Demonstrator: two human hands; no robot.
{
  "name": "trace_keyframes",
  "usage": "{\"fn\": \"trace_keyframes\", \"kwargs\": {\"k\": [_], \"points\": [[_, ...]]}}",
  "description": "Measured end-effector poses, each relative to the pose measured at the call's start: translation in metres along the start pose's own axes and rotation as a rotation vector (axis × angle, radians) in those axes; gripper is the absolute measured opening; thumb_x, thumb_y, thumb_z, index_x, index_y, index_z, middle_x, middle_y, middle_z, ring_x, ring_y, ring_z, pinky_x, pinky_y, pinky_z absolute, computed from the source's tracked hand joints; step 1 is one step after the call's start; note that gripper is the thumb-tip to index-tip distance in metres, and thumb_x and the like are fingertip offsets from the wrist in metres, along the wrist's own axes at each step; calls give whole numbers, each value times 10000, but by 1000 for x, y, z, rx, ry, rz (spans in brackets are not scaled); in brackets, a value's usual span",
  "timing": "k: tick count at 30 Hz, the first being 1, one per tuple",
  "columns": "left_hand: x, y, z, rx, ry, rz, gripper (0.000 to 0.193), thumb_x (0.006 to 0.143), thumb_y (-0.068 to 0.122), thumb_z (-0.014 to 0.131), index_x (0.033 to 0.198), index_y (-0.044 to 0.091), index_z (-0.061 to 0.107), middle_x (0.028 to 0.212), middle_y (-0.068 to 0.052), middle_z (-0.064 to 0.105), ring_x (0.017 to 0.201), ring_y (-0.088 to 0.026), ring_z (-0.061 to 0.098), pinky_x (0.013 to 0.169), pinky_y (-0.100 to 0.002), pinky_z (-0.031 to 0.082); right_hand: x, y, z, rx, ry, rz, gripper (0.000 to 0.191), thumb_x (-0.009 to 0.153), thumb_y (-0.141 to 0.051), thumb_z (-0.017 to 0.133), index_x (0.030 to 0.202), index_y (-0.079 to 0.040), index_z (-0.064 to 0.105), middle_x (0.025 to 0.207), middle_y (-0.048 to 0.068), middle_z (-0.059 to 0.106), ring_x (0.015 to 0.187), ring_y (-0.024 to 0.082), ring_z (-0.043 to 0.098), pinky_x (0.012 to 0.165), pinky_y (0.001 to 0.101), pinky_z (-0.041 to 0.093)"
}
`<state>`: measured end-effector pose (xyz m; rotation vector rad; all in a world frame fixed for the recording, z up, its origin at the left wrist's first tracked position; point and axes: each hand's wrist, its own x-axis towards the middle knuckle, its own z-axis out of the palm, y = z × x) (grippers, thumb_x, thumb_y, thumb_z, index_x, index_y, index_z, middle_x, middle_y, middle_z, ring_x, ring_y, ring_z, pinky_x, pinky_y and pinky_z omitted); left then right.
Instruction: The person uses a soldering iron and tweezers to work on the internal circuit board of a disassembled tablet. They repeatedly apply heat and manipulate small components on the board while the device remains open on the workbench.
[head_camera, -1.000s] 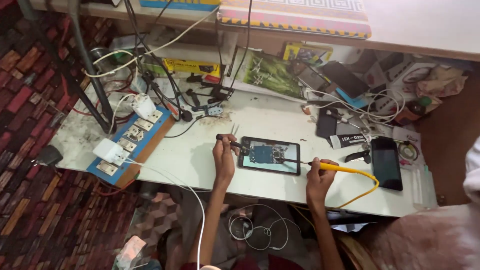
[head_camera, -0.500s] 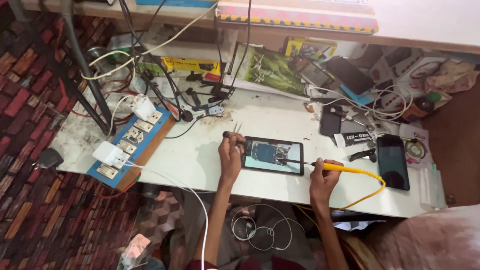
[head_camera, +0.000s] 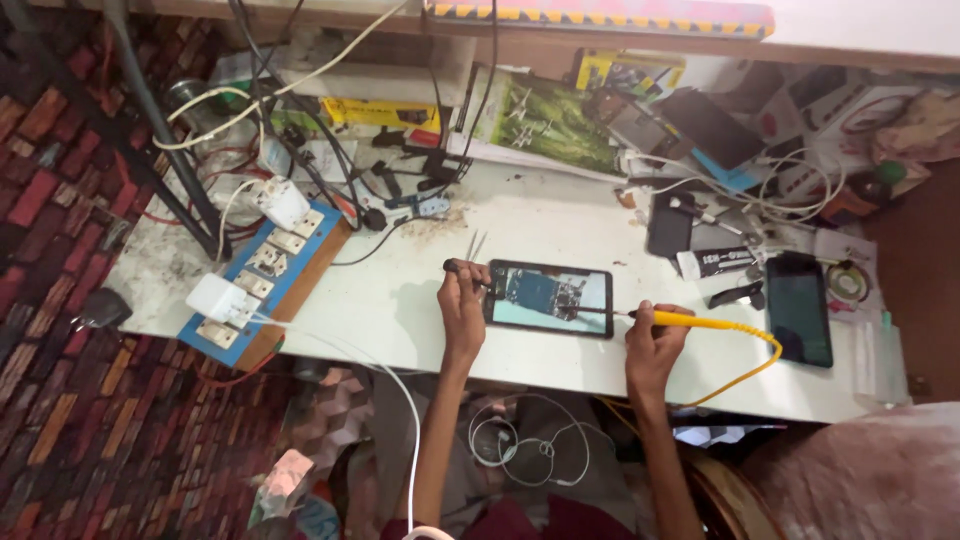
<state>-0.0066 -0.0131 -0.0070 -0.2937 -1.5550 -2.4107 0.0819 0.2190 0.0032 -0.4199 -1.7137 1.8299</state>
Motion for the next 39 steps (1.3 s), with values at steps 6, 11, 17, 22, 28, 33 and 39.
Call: {"fn": "trace_keyframes", "kwargs": {"k": [6,11,17,22,28,33,39], "points": [[-14,3,-14,70,36,-103,407,1100,467,450,944,91,447,920,-32,540,880,-117,508,808,-278,434,0,5,3,12,-58,3,220,1093,-164,561,1138,-65,370,775,10,482,593,64,458,504,234,387],[-8,-5,-6,-123,87,-63,333,1128,390,456,981,91,455,933,-37,523,819,-107,449,721,-247,375,0,19,5,35,-55,21,219,1099,-166,563,1149,-64,376,794,1,474,588,60,423,501,232,358],[16,-22,2,-15,60,-16,373,1103,434,434,974,88,489,907,-44,580,708,-84,406,607,-239,330,5,41,3,43,-61,-37,209,1126,-164,556,1164,-66,375,816,8,477,614,61,432,526,231,370],[14,-41,-3,-113,61,20,410,1124,459,489,992,71,465,946,-35,503,851,-119,452,786,-263,399,12,58,2,84,-52,-3,200,1130,-148,553,1170,-73,371,829,1,478,614,57,430,527,227,371],[15,-44,-4,-166,69,-17,424,1092,481,503,969,83,426,935,-25,443,894,-135,486,868,-279,453,18,57,6,102,-18,33,191,1114,-126,555,1147,-80,372,805,1,470,571,58,415,495,228,365],[8,-46,-9,-120,32,-30,421,1105,484,486,983,84,435,926,-15,447,841,-105,438,716,-245,354,17,58,5,137,-9,30,193,1103,-127,551,1137,-84,366,777,4,456,538,71,410,480,235,359],[17,-50,-18,-158,128,14,341,1126,395,465,1005,77,470,898,-42,554,685,-73,366,626,-244,334,16,62,5,204,50,-20,177,1102,-157,538,1119,-92,375,745,2,424,506,73,387,452,239,354]]}}
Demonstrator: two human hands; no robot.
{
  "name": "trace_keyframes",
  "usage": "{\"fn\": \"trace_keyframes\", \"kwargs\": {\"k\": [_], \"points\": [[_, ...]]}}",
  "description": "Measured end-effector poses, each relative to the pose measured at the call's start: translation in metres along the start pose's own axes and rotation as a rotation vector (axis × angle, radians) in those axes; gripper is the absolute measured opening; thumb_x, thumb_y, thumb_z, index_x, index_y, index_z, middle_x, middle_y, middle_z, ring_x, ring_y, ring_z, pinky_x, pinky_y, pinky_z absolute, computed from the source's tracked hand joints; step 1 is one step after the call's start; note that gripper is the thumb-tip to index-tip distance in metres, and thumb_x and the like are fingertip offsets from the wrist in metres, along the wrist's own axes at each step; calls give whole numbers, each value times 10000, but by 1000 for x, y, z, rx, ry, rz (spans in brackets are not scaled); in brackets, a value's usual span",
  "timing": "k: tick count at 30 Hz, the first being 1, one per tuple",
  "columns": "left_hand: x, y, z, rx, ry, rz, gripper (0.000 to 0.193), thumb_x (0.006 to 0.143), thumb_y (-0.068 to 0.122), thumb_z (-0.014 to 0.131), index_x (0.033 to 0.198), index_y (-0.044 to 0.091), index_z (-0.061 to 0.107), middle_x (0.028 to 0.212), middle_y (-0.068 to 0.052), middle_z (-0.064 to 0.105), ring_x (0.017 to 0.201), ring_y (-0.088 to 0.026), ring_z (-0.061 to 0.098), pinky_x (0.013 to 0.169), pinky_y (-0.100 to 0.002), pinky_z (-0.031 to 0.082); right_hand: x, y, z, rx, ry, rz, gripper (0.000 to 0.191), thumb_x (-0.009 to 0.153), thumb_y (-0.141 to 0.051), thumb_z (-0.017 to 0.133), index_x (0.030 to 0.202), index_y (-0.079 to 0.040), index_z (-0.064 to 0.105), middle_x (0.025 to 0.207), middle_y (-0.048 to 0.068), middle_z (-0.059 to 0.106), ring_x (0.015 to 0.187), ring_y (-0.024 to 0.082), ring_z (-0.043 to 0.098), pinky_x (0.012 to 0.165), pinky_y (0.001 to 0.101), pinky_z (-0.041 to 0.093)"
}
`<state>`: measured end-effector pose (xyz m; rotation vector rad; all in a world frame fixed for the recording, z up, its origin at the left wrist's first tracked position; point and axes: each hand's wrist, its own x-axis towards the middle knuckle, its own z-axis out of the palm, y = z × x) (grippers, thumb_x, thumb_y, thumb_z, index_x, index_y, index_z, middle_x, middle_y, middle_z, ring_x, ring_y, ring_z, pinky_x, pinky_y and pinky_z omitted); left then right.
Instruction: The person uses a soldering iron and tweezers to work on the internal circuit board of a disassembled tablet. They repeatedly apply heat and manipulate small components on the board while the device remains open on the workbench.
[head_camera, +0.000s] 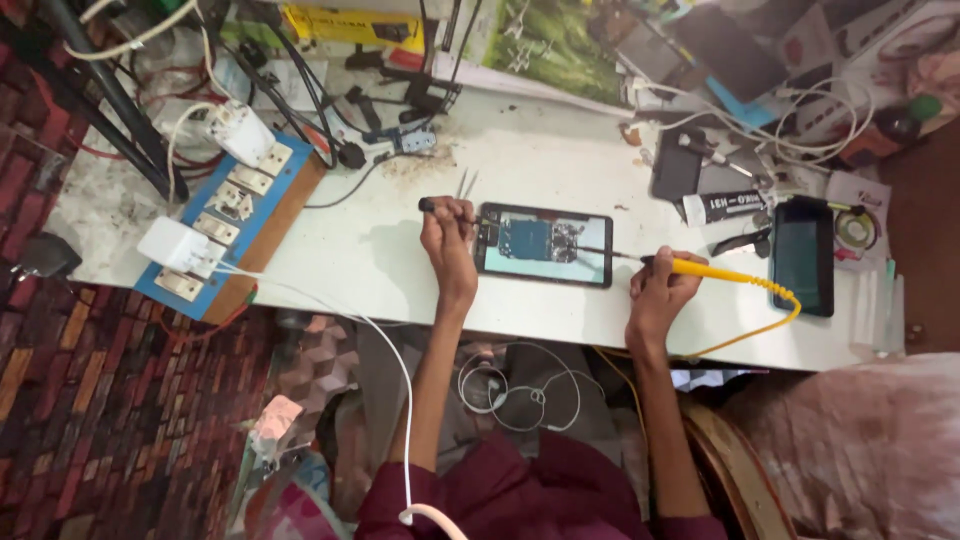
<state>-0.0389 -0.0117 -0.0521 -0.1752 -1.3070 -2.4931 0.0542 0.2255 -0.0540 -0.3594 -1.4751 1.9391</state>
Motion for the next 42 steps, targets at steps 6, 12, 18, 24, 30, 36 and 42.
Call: {"fn": "trace_keyframes", "kwargs": {"k": [6,12,18,24,30,36,42], "points": [[9,4,0,88,-104,-98,325,1134,337,376,1027,63,514,899,-51,593,638,-66,417,582,-228,365,-2,-7,7,-130,-67,42,170,1124,-151,538,1102,-82,384,726,20,419,519,75,390,454,236,322],[10,4,4,169,-127,-62,350,1157,340,367,998,64,514,907,-54,615,648,-68,440,601,-234,392,-1,-13,11,-95,-73,47,183,1103,-138,538,1106,-103,358,806,13,453,546,61,400,464,224,348],[5,0,9,219,-157,13,327,1143,330,386,1024,55,519,932,-58,611,660,-71,466,613,-233,411,3,-13,7,-112,-53,65,187,1100,-136,540,1120,-101,357,831,16,463,561,63,409,483,231,373],[3,-2,14,226,-200,1,312,1152,313,389,1035,51,511,956,-65,617,696,-72,486,637,-239,435,2,-16,1,-83,-65,47,185,1110,-130,540,1138,-93,361,837,23,478,591,72,427,515,232,379],[-1,2,15,201,-153,63,301,1162,275,365,1039,42,511,964,-79,606,751,-90,505,644,-253,451,2,-18,-2,-80,-61,64,187,1106,-135,545,1131,-92,364,813,21,471,574,69,424,502,226,366],[1,5,22,140,-118,-18,287,1157,258,343,1030,51,496,952,-72,587,763,-97,507,634,-258,446,6,-20,-5,-70,-78,40,193,1109,-126,547,1118,-87,358,809,23,470,575,71,427,510,227,372],[-2,-1,28,223,-130,-20,335,1143,341,382,1018,66,525,937,-63,609,710,-84,475,625,-247,406,13,-19,-11,-79,-54,62,188,1094,-124,545,1119,-86,363,803,19,468,573,70,426,500,232,372]]}}
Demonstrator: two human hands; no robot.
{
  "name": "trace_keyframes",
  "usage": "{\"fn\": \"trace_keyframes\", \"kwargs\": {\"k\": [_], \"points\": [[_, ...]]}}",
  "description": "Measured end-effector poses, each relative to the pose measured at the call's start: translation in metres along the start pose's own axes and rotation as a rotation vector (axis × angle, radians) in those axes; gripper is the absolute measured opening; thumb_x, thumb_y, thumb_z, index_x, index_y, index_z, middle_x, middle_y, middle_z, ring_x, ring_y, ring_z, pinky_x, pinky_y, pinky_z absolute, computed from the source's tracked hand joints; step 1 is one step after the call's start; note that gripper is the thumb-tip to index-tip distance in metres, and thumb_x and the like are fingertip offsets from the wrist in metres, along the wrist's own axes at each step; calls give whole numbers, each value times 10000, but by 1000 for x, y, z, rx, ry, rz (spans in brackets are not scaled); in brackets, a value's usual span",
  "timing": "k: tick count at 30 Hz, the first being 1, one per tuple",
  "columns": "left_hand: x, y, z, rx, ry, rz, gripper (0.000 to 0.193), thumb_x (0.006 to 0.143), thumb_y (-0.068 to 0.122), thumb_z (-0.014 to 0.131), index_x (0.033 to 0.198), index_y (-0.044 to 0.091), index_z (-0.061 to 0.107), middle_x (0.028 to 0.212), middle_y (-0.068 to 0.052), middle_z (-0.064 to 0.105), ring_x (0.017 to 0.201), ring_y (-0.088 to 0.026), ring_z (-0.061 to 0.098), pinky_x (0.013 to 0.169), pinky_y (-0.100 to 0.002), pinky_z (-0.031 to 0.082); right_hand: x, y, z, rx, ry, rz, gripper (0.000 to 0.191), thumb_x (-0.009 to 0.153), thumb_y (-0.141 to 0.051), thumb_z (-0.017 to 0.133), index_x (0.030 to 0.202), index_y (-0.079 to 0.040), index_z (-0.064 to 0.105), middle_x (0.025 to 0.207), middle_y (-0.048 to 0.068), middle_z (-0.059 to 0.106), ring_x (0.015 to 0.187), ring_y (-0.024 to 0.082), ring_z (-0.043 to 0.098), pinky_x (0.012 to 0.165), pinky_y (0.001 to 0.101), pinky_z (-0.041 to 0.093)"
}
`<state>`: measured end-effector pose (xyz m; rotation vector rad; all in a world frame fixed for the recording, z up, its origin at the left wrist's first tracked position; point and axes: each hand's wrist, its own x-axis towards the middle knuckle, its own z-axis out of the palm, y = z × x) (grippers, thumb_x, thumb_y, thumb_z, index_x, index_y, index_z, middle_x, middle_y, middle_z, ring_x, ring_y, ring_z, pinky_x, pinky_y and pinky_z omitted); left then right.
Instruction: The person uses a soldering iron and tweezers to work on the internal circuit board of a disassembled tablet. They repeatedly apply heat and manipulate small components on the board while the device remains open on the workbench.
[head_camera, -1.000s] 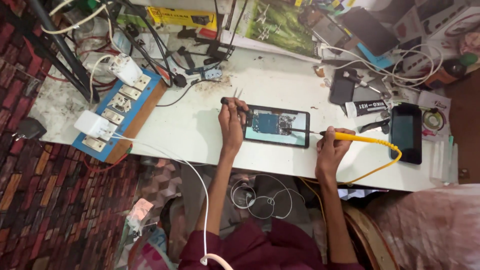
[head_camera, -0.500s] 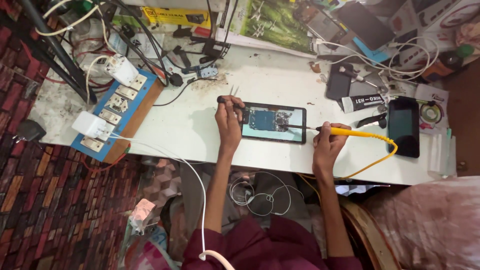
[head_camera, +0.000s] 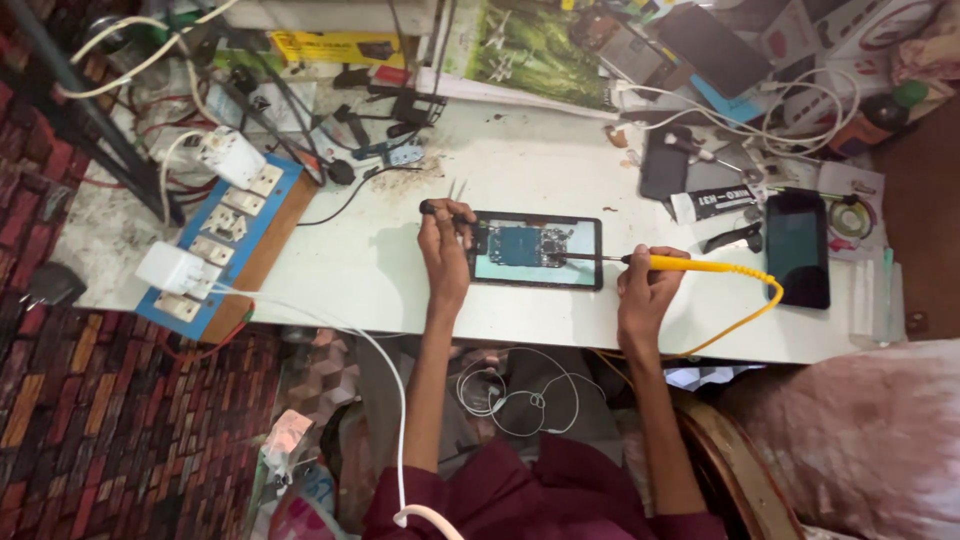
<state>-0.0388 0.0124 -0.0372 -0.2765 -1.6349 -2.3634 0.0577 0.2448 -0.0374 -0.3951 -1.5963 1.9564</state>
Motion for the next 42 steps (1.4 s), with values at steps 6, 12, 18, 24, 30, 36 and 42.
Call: {"fn": "trace_keyframes", "kwargs": {"k": [6,12,18,24,30,36,42], "points": [[1,-10,8,45,-41,73,340,1152,372,428,1014,78,528,955,-48,617,726,-62,417,648,-237,351,4,-1,-6,-24,2,0,177,1104,-141,541,1118,-82,375,809,12,467,603,75,445,536,239,396],[1,-14,3,143,-35,1,339,1136,350,445,991,65,559,979,-36,627,719,-59,384,629,-232,324,11,11,-2,138,59,-25,167,1097,-143,544,1077,-88,388,748,1,447,548,75,410,504,245,380],[4,-19,10,1,-34,28,301,1148,320,444,1016,66,536,1003,-26,609,833,-72,471,728,-234,382,19,19,-6,57,41,32,174,1096,-134,558,1072,-93,391,721,1,433,549,73,415,494,237,356],[7,-6,6,-1,-3,-30,317,1131,340,449,978,79,541,986,-12,602,724,-47,358,644,-224,313,16,0,6,-34,19,-11,166,1067,-114,566,1044,-85,404,767,5,483,559,73,449,491,236,375],[5,8,12,-6,-24,23,339,1136,363,470,980,70,540,993,-14,576,792,-63,415,709,-237,359,6,-35,17,-66,105,13,205,1006,-109,631,1043,-73,433,781,-4,510,613,61,476,516,224,395],[5,17,21,-86,-47,73,342,1134,389,461,1009,75,512,1017,-24,579,937,-92,513,859,-244,428,4,-52,13,-280,185,-98,203,970,-110,692,995,-26,509,823,29,613,746,76,586,643,222,469],[-1,24,25,2,34,-76,379,1099,421,478,980,64,528,965,-38,579,727,-77,364,656,-237,318,7,-61,4,-248,150,-23,222,971,-123,685,1069,-26,512,840,38,651,746,81,587,639,231,458]]}}
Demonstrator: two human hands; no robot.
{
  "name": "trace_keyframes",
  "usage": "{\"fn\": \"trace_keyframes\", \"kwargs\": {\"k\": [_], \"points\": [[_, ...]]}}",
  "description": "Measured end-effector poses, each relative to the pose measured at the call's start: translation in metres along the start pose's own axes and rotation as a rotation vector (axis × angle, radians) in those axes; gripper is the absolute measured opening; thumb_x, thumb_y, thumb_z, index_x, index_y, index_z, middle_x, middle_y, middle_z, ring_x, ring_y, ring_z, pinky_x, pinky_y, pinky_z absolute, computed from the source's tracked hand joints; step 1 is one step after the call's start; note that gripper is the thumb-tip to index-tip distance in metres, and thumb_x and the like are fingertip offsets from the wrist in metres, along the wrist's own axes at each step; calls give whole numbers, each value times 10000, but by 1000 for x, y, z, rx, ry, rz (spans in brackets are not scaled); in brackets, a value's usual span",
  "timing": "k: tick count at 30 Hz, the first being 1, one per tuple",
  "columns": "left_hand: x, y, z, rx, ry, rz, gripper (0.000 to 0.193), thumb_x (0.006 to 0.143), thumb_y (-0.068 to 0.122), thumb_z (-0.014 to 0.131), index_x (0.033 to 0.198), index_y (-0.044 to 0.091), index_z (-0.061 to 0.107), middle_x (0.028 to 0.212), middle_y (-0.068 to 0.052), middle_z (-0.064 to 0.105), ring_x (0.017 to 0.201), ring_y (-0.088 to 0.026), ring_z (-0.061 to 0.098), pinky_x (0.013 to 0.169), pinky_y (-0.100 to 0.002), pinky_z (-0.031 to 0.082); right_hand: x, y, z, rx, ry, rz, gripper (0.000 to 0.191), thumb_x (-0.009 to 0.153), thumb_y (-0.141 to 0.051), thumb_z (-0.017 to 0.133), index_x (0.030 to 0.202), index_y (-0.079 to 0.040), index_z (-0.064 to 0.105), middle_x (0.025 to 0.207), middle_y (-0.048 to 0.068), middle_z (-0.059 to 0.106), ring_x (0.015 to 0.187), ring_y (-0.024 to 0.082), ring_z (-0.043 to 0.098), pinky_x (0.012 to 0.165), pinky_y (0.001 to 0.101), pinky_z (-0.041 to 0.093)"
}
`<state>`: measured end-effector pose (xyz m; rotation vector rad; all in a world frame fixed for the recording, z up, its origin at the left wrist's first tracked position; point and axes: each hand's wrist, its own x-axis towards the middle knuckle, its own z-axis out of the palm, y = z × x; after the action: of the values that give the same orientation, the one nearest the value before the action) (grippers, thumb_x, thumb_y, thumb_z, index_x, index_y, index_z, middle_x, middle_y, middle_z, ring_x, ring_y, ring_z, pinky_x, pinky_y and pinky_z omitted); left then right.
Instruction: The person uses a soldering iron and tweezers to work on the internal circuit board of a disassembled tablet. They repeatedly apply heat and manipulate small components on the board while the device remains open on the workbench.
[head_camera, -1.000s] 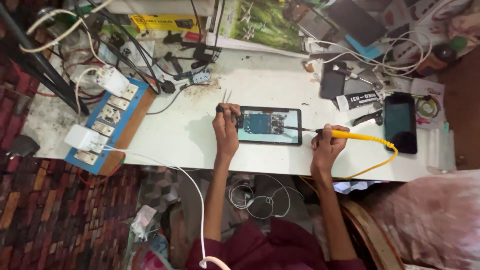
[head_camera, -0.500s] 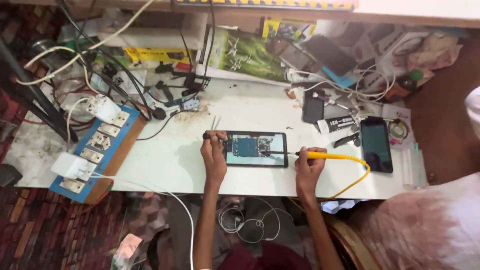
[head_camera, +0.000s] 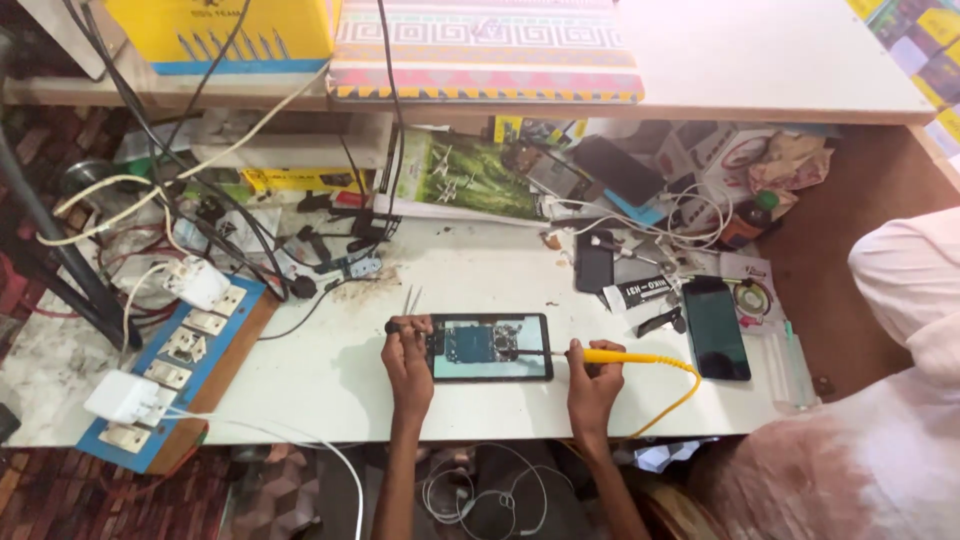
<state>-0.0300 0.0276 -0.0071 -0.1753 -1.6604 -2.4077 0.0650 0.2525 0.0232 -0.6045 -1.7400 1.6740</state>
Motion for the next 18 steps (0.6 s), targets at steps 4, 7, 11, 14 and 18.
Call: {"fn": "trace_keyframes", "kwargs": {"k": [4,7,11,14,18], "points": [[1,-2,-2,-63,-57,86,418,1104,459,476,990,57,500,985,-41,544,881,-96,462,819,-237,399,-3,0,2,-19,1,58,255,968,-129,688,1122,-39,507,829,42,611,711,86,550,602,238,434],[1,-7,-7,-124,-85,134,428,1111,464,489,992,52,485,990,-48,520,959,-126,508,935,-256,442,-7,6,5,-12,16,46,250,976,-126,701,1118,-35,516,837,39,594,715,78,535,599,236,421],[-5,-12,-15,-116,-64,81,418,1107,455,495,985,55,488,988,-57,520,946,-137,497,905,-266,433,-14,17,5,108,0,32,238,976,-127,704,1054,-44,496,835,7,603,668,45,501,555,218,378],[-5,-12,-19,-88,-35,23,417,1093,459,489,982,57,499,981,-53,536,830,-110,428,734,-244,367,-17,21,6,92,-16,31,194,1030,-160,667,1017,-57,502,778,-13,532,600,38,444,515,214,350],[-6,-10,-23,-158,-93,154,423,1145,464,517,1002,68,478,987,-25,498,937,-104,503,905,-241,451,-22,25,6,184,-44,55,180,1070,-194,590,1001,-75,474,709,-21,453,531,51,412,463,228,338]]}}
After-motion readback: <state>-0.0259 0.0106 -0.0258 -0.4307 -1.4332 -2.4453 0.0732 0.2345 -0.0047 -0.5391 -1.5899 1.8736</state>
